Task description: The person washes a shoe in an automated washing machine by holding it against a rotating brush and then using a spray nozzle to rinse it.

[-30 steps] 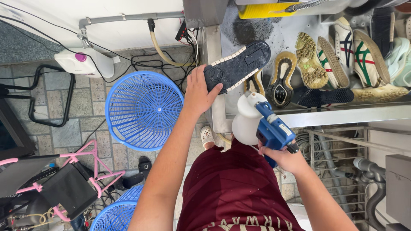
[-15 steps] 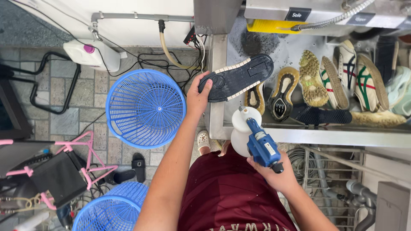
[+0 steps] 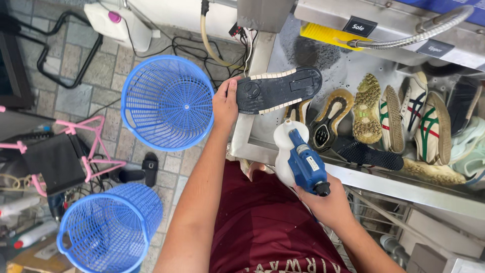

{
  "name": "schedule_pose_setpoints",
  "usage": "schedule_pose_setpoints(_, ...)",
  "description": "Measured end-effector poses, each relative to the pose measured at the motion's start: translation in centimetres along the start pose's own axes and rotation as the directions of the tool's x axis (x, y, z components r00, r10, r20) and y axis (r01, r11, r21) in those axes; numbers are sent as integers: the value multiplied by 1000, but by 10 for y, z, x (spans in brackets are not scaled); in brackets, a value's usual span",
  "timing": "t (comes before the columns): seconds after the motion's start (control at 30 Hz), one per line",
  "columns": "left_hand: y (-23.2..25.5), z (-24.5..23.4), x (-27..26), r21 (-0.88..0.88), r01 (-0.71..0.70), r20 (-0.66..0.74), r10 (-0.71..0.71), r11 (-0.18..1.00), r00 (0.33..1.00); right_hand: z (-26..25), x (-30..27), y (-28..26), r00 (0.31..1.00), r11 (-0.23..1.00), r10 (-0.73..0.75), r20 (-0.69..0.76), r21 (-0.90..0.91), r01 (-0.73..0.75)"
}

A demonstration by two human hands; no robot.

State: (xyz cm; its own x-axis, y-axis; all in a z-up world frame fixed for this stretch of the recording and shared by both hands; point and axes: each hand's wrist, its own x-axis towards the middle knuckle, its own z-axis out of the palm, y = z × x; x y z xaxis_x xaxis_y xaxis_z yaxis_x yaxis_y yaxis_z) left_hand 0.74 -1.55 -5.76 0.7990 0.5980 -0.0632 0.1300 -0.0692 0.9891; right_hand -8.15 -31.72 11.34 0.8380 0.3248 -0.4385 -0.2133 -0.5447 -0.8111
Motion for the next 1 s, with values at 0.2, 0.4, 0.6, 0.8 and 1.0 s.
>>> schedule_pose_setpoints(0.2,7,2,-1,38,-16,-20,17,999,1000,-9,11,0,998,1000,27,55,-10,-26)
schedule_pose_setpoints(0.4,12,0,-2,18,-32,5,32,999,999,-2,16,-13,999,1000,26,40,-7,-26)
schedule_pose_setpoints(0.6,23,-2,-3,80,-6,-22,8,997,1000,12,17,-22,994,994,102,31,46,-104)
schedule_pose_setpoints(0.8,20,-3,-4,18,13,4,-13,1000,1000,22,16,-27,991,991,131,-18,31,-130)
schedule_pose_setpoints(1.0,18,-2,-2,19,0,2,0,1000,1000,26,15,-27,987,986,158,-30,57,-156)
